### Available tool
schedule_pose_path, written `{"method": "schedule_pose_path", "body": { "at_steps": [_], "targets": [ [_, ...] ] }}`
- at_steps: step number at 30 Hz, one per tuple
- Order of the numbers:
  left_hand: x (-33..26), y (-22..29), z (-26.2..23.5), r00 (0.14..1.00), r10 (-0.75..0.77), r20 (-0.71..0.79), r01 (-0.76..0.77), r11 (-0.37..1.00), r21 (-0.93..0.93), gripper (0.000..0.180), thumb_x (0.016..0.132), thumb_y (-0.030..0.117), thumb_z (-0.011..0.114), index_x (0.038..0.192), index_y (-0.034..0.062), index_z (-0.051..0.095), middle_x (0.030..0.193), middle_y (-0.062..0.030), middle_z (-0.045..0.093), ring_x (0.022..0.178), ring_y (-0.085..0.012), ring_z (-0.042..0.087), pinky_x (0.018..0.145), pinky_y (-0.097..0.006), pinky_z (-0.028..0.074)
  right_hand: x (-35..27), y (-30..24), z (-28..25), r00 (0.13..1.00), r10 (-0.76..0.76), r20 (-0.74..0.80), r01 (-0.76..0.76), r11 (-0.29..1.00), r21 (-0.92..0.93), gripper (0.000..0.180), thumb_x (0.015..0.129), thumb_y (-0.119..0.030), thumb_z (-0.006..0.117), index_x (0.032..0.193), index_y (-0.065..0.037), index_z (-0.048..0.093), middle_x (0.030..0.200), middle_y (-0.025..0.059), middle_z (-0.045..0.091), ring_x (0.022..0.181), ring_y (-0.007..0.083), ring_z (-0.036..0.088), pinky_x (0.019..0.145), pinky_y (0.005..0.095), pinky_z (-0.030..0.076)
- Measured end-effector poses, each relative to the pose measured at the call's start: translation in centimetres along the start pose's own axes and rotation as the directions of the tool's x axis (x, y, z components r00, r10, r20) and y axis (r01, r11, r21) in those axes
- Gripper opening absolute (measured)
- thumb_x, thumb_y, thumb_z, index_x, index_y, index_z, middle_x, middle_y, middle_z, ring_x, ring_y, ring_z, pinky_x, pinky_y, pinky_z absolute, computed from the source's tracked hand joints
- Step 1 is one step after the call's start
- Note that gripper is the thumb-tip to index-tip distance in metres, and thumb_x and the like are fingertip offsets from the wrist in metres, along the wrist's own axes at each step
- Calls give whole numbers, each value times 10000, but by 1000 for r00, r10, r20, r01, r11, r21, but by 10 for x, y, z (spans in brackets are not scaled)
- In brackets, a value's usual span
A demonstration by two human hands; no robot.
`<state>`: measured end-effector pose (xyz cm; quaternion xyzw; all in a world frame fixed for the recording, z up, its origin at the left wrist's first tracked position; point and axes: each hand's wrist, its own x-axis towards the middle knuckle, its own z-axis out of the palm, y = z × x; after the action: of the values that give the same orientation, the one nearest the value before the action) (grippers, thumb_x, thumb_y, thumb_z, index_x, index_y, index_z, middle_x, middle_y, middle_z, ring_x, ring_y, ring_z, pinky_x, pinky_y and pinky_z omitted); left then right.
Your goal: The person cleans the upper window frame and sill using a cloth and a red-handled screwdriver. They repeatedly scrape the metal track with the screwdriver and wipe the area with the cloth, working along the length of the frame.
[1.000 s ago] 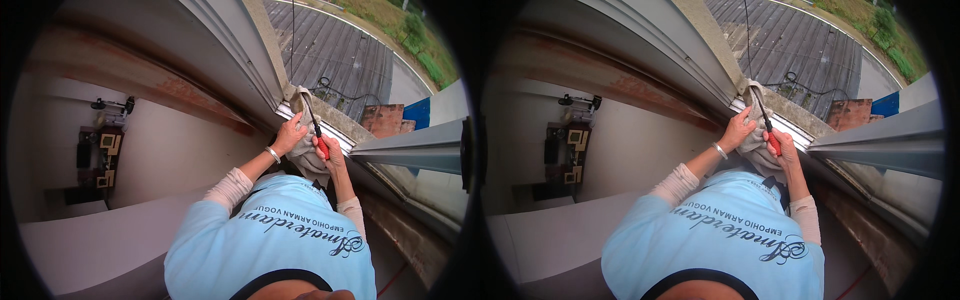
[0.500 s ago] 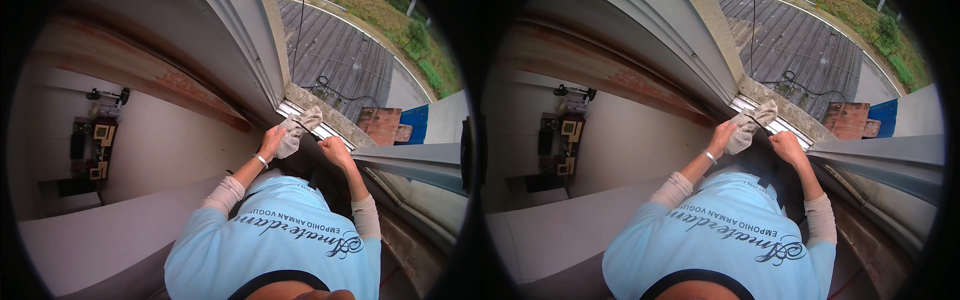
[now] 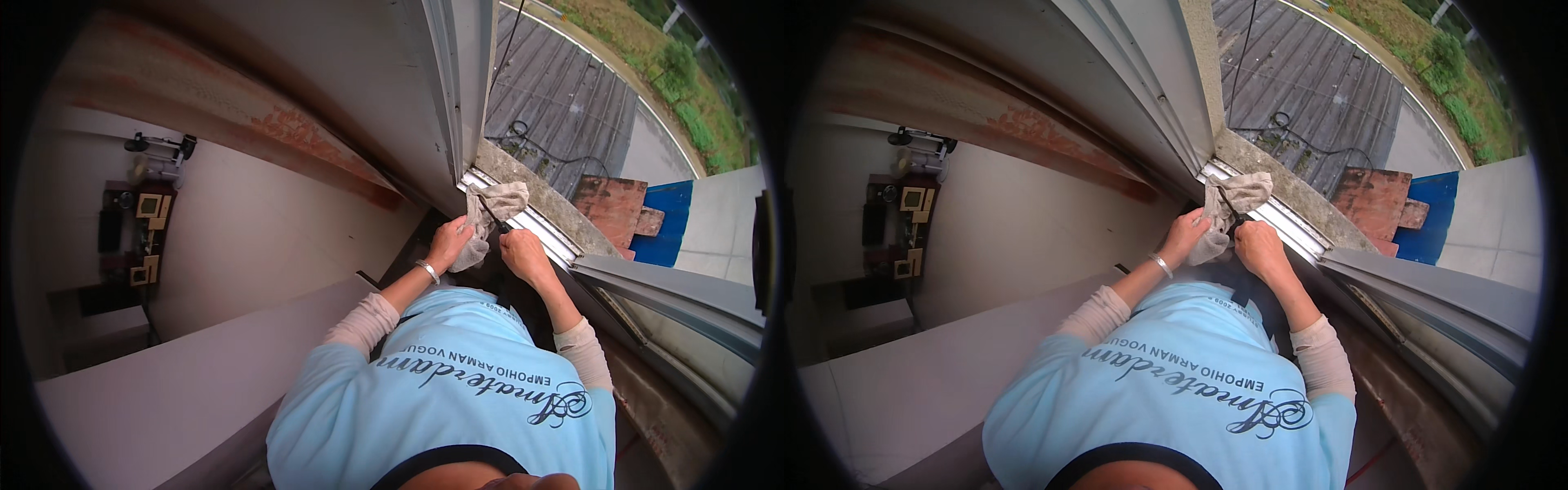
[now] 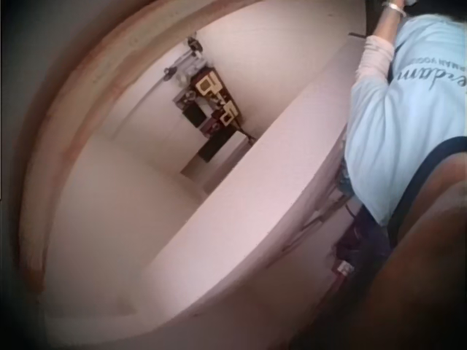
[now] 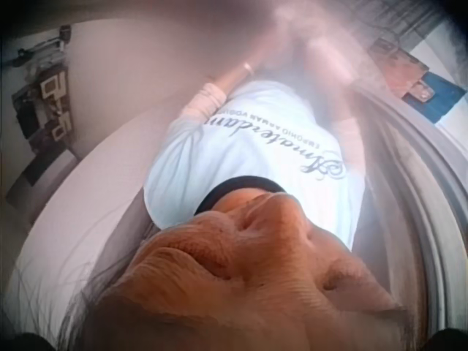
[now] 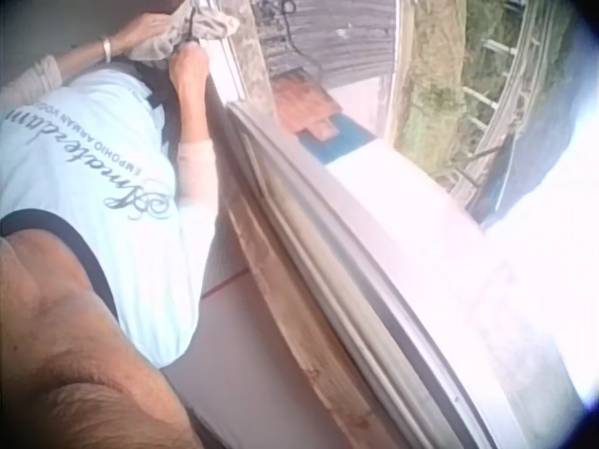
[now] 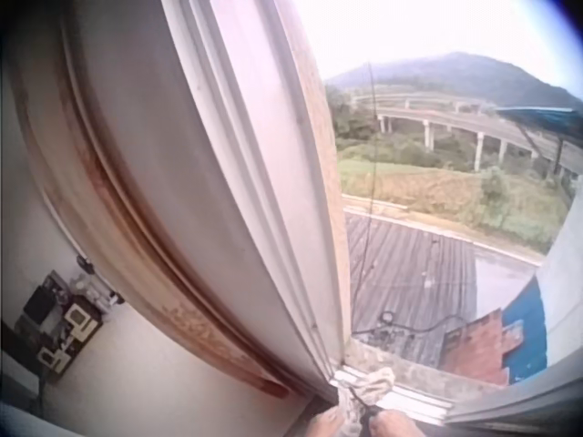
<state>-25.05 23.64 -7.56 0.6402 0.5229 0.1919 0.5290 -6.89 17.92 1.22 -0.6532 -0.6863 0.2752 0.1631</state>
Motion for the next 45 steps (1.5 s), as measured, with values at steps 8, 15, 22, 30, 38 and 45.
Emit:
{"method": "schedule_pose_path", "body": {
  "at_steps": [8,15,22,30,38,45],
  "targets": [
    [6,4,3,992,126,-31,-119,977,178,463,828,271,552,1161,-49,586,1019,-276,620,959,-391,614,832,-420,496,21,-17,9,994,81,69,-79,996,-36,125,719,-87,567,704,-6,661,765,219,638,790,376,625,732,460,498],
    [15,0,-4,996,94,-11,-90,978,189,425,818,274,552,1109,-32,602,983,-266,620,916,-408,605,787,-437,497,25,20,2,869,275,412,-495,453,741,434,952,-272,516,570,-67,506,471,8,485,326,72,400,295,238,268],
    [13,55,-9,992,118,50,-126,970,209,272,831,225,536,962,-9,581,824,-242,604,770,-393,599,683,-439,458,10,52,-16,877,224,426,-475,268,838,396,942,-269,556,614,-47,556,519,8,529,338,68,420,290,219,254],
    [-5,72,19,975,109,192,-124,990,66,267,894,190,562,1080,-1,587,856,-156,664,752,-221,631,740,-345,488,-25,51,-51,896,240,375,-444,518,731,442,941,-313,552,587,-49,545,453,-4,465,340,85,404,333,226,282],
    [-4,57,15,976,32,214,-19,998,-62,306,902,226,551,1107,2,579,951,-169,662,860,-263,631,779,-355,482,32,41,-64,949,5,317,20,997,-77,155,727,-122,542,655,-40,652,698,212,614,734,395,606,678,469,490],
    [-7,41,20,965,17,262,-5,999,-48,336,886,236,520,1134,13,565,893,-221,634,821,-369,619,732,-392,478,119,32,-101,773,180,609,-43,972,-233,163,696,-126,548,734,-59,693,714,135,675,701,301,653,641,410,510]
  ]
}}
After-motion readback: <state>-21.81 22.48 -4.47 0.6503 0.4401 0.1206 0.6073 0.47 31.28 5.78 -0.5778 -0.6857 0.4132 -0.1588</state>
